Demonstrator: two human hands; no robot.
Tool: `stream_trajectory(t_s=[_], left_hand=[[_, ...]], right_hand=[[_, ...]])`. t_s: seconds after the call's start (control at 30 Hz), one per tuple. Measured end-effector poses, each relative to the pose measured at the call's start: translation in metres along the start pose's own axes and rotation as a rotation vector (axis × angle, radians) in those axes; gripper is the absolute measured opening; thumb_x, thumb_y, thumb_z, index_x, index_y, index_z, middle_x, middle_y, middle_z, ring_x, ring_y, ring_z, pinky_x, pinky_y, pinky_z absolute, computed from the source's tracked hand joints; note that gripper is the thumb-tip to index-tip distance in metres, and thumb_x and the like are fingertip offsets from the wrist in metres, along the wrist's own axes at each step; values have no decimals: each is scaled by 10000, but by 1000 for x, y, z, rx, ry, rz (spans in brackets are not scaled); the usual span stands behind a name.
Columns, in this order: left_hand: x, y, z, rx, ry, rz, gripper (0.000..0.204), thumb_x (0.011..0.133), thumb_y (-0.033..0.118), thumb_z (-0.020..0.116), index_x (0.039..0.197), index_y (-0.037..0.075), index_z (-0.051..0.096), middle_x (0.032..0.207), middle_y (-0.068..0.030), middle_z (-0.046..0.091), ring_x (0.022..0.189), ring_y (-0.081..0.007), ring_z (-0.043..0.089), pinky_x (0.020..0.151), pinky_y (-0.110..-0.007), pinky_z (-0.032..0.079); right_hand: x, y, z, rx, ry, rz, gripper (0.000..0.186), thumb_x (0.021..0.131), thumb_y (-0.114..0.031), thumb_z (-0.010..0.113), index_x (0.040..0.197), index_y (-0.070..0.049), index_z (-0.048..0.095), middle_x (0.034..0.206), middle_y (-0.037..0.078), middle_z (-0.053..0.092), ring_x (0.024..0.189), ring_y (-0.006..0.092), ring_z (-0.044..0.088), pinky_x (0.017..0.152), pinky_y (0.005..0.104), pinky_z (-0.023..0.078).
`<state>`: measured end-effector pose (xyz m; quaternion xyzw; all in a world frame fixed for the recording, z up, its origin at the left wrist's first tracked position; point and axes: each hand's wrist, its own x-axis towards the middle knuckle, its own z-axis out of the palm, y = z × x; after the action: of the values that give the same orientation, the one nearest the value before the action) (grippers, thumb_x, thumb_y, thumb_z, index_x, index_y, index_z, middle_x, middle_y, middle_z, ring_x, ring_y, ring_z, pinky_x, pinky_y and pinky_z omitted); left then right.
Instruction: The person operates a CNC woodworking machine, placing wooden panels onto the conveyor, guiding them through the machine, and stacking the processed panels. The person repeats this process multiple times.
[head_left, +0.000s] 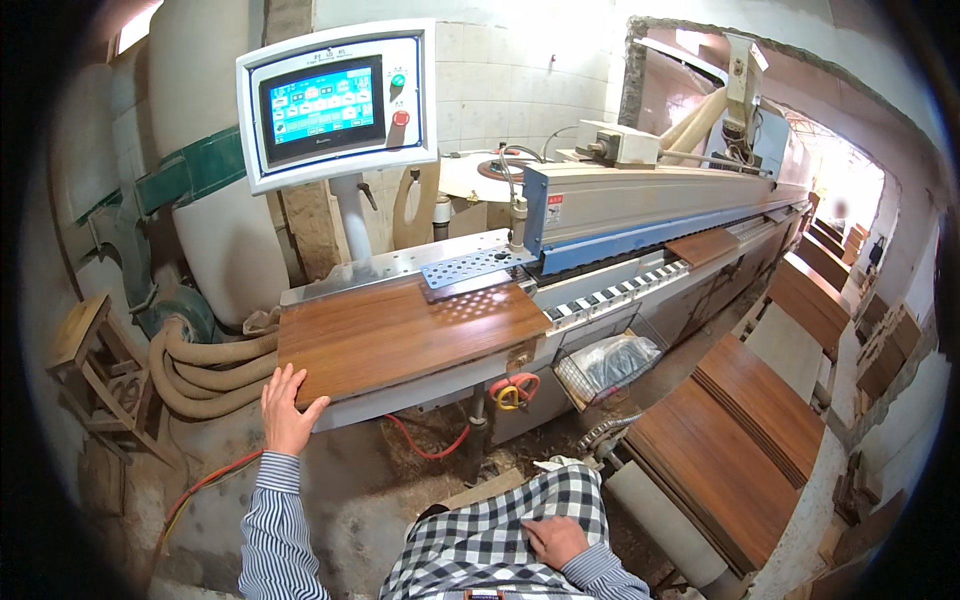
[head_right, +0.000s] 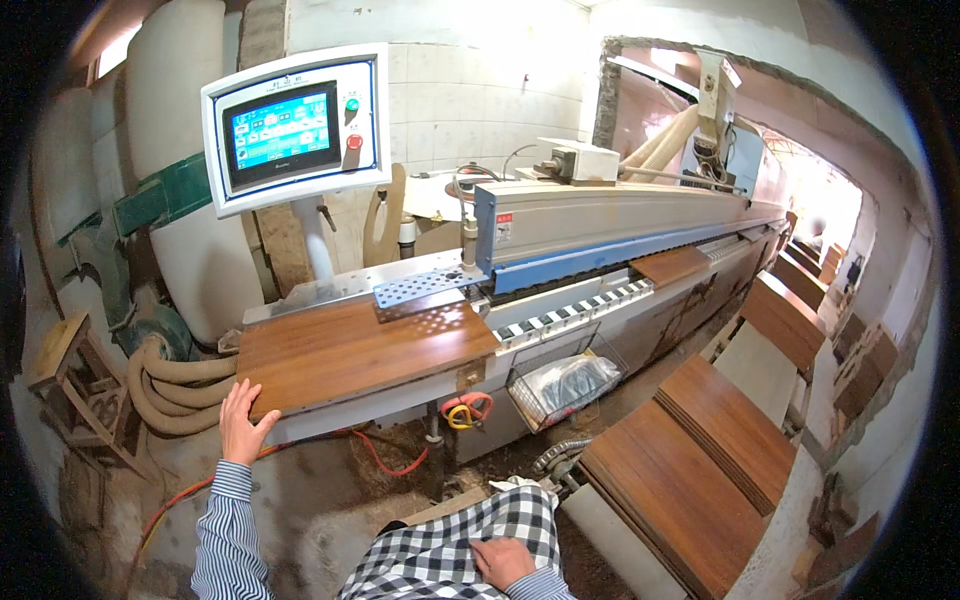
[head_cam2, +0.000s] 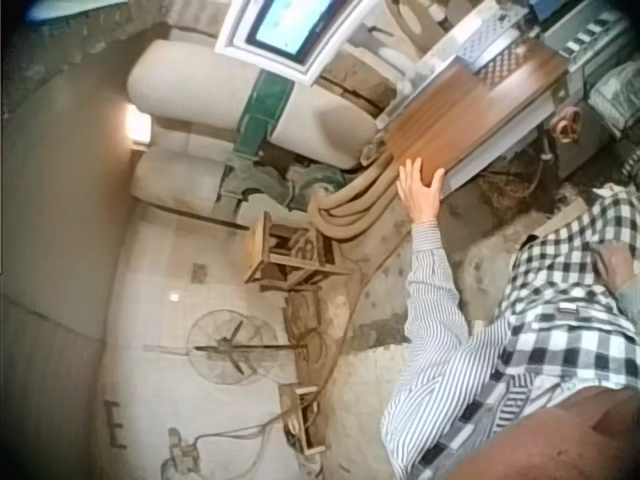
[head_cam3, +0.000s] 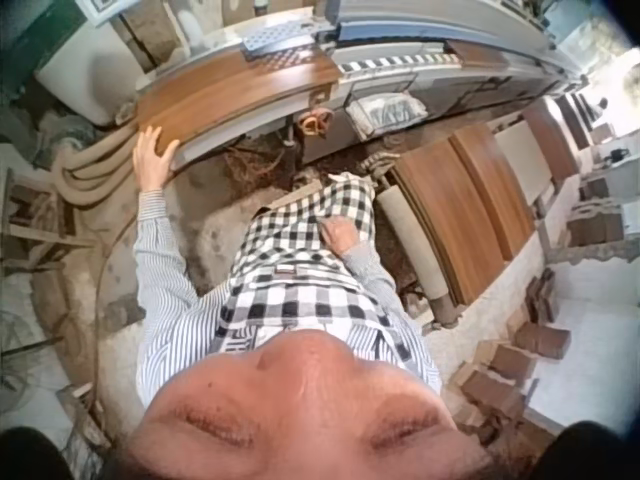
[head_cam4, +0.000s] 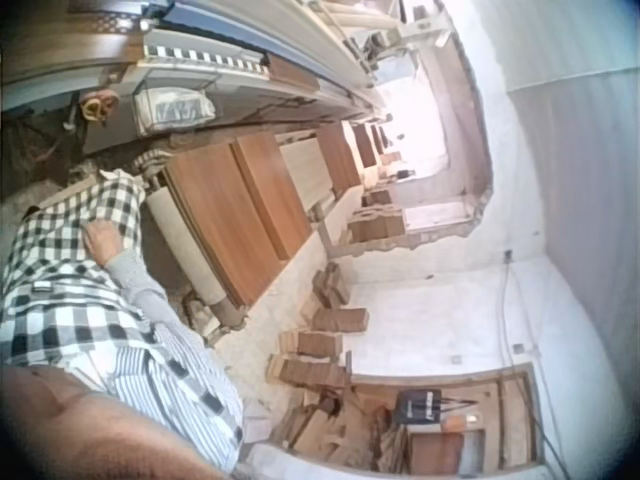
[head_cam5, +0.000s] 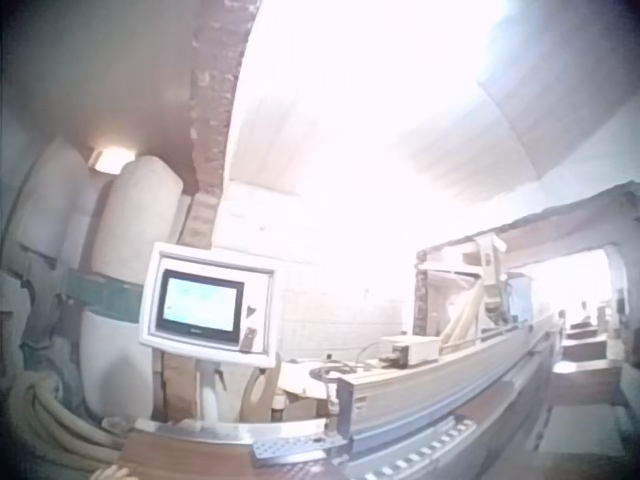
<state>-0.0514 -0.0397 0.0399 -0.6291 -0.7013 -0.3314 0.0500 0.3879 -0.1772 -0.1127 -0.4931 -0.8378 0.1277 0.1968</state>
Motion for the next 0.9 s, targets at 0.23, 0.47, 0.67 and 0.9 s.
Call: stream_trajectory(t_s=[0.23,0.47,0.67,0.9], left_hand=[[-8,-17,0,-70,32,-54,595,773,354,722,1257,48,558,1462,-209,365,1373,-369,293,1114,-452,254],[-16,-28,-7,-185,46,-79,489,812,194,700,1250,34,555,1401,-174,463,1356,-326,344,1105,-419,293],[-16,-30,-6,-222,53,-65,483,810,193,699,1243,33,557,1395,-162,473,1347,-320,360,1101,-417,301],[-13,-33,-6,-214,58,-48,502,796,192,712,1245,33,554,1372,-156,495,1336,-327,372,1096,-418,306]], right_hand=[[3,-1,-3,62,66,23,199,858,-194,620,978,-61,707,764,105,683,708,261,637,682,387,510],[3,1,0,50,45,34,200,856,-201,623,978,-66,707,761,103,681,702,263,635,675,385,509],[2,1,0,43,68,24,202,864,-209,610,976,-72,706,759,96,681,709,263,636,679,388,511],[3,0,0,12,62,30,200,871,-213,598,974,-79,704,753,90,676,710,258,633,667,384,502]])
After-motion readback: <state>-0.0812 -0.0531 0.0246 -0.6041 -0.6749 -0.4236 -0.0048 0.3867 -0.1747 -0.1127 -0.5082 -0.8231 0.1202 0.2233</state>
